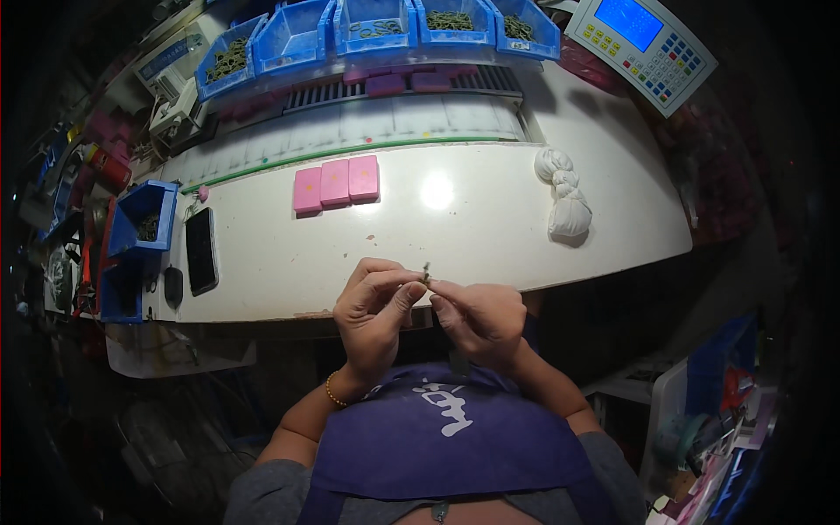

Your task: Cleaning and assembling small craft items by inserting green components into pink wax blocks at a production workstation.

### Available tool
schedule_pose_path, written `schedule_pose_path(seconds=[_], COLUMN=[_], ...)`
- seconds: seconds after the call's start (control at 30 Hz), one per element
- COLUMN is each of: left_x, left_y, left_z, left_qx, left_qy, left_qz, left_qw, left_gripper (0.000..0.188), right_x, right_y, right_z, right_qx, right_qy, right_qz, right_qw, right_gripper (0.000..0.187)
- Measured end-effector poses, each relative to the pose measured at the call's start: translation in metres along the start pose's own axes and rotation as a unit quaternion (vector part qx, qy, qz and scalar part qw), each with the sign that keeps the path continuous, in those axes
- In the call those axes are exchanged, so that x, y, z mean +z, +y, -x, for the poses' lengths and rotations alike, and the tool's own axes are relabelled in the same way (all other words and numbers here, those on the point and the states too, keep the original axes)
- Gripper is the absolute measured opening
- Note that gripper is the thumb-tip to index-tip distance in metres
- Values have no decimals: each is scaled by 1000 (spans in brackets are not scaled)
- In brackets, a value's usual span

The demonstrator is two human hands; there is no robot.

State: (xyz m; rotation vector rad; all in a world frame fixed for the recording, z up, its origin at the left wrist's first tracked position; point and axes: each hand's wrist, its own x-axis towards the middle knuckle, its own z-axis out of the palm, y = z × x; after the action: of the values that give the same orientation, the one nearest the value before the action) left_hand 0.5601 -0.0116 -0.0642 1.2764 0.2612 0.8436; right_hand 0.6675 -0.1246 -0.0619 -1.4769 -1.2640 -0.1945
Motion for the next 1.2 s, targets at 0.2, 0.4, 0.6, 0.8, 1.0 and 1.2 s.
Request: schedule_pose_path(seconds=[0.2, 0.4, 0.6, 0.8, 1.0, 1.2], left_x=[-3, -7, -7, -8, -8, -9], left_y=[1, 1, 1, 0, 0, 0], left_z=[0, -3, -4, -2, -1, -2], left_qx=[-2, -76, -80, -86, -86, -91], left_qy=[-13, -58, -65, -65, -67, -71], left_qz=[-27, 49, 57, 55, 55, 48], left_qw=[1000, 994, 993, 993, 993, 992], left_gripper=[4, 9, 10, 10, 9, 9], right_x=[-9, -12, -12, -12, -12, -13], right_y=[-1, 10, 11, 11, 9, 8], right_z=[-10, -18, -18, -16, -16, -17], right_qx=[10, -52, -81, -91, -82, -80], right_qy=[14, 6, -18, -12, -18, -20], right_qz=[24, 57, 83, 83, 84, 80], right_qw=[1000, 997, 993, 992, 993, 993], right_gripper=[23, 29, 31, 31, 27, 28])
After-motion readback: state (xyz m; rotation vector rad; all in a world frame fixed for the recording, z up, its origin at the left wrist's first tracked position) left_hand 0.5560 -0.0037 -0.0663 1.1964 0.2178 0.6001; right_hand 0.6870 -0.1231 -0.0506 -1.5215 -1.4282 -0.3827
